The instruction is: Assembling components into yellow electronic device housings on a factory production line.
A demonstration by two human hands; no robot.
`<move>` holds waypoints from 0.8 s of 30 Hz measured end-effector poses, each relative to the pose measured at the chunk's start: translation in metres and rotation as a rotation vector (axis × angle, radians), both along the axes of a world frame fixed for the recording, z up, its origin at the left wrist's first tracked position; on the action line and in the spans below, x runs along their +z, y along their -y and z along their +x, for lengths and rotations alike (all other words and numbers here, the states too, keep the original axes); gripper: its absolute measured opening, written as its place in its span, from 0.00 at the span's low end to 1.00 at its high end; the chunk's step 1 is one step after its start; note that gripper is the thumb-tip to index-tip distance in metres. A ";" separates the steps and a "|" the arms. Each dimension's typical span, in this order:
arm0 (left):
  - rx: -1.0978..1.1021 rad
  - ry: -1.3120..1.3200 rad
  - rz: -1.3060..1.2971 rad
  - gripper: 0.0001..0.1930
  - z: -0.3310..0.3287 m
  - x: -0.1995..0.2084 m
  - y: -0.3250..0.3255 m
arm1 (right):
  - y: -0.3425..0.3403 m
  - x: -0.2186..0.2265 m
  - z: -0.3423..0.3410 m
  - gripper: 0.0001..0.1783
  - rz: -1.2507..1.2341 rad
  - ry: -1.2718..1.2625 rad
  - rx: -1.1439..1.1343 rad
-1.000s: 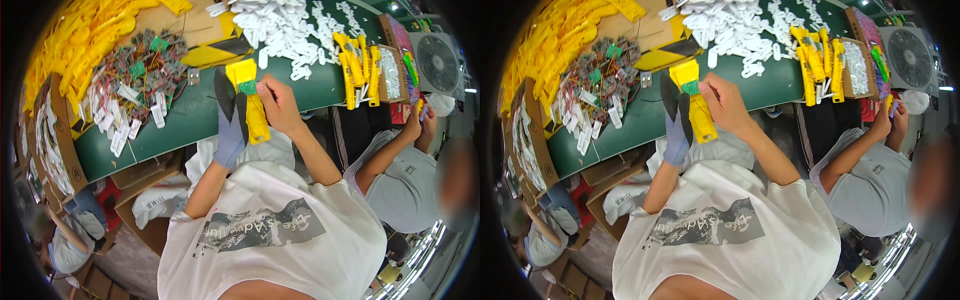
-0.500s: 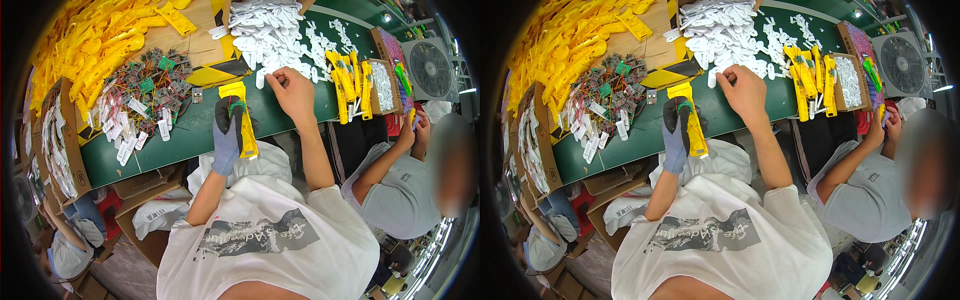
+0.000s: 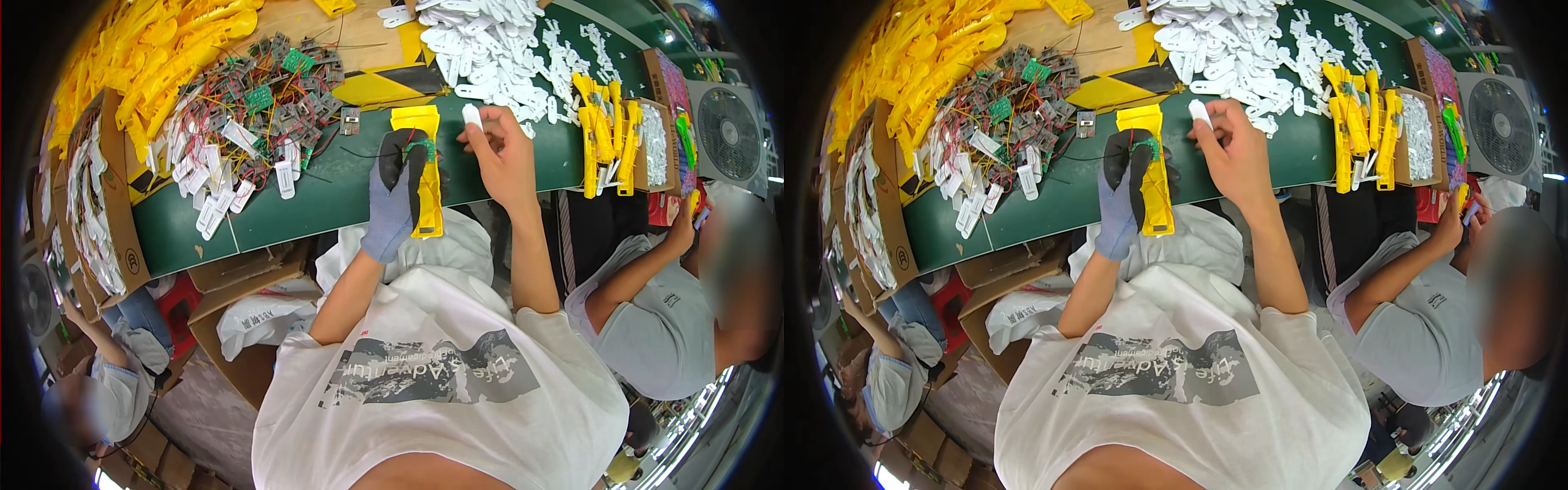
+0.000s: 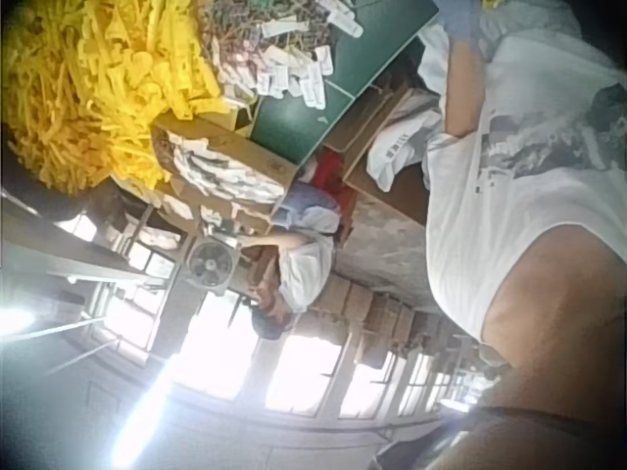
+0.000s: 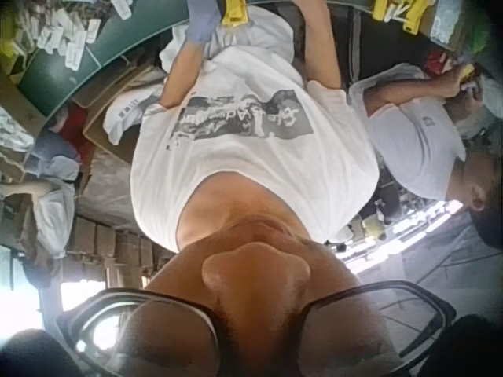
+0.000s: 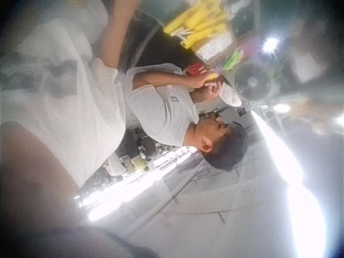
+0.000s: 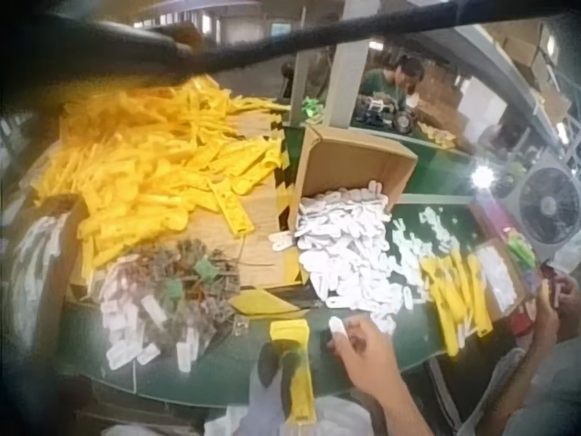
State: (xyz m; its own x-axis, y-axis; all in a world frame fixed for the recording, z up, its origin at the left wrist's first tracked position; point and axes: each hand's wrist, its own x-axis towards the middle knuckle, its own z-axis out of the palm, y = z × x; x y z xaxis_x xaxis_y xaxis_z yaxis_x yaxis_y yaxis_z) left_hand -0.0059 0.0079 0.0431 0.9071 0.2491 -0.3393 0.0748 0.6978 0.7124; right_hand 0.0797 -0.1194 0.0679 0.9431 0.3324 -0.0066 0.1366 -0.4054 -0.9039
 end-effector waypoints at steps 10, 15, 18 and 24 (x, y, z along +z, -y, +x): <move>0.069 0.079 0.388 0.09 -0.002 -0.009 0.002 | 0.010 -0.018 -0.027 0.11 0.455 -0.237 0.195; 0.072 0.071 0.309 0.08 -0.003 -0.003 0.001 | 0.005 -0.017 -0.031 0.12 0.519 -0.235 0.124; 0.032 0.076 0.301 0.09 -0.002 -0.006 0.001 | 0.010 -0.028 -0.025 0.13 0.421 0.058 0.171; 0.047 0.085 0.401 0.09 -0.003 -0.012 0.000 | 0.008 -0.024 -0.018 0.14 0.281 0.466 0.237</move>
State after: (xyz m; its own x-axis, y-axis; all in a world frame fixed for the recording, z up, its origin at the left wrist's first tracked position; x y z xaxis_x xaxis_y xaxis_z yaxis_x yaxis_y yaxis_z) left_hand -0.0085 0.0077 0.0309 0.9122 0.3882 -0.1311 -0.0217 0.3651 0.9307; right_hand 0.0620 -0.1270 0.0437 0.7253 0.4632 0.5093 0.6027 -0.0696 -0.7949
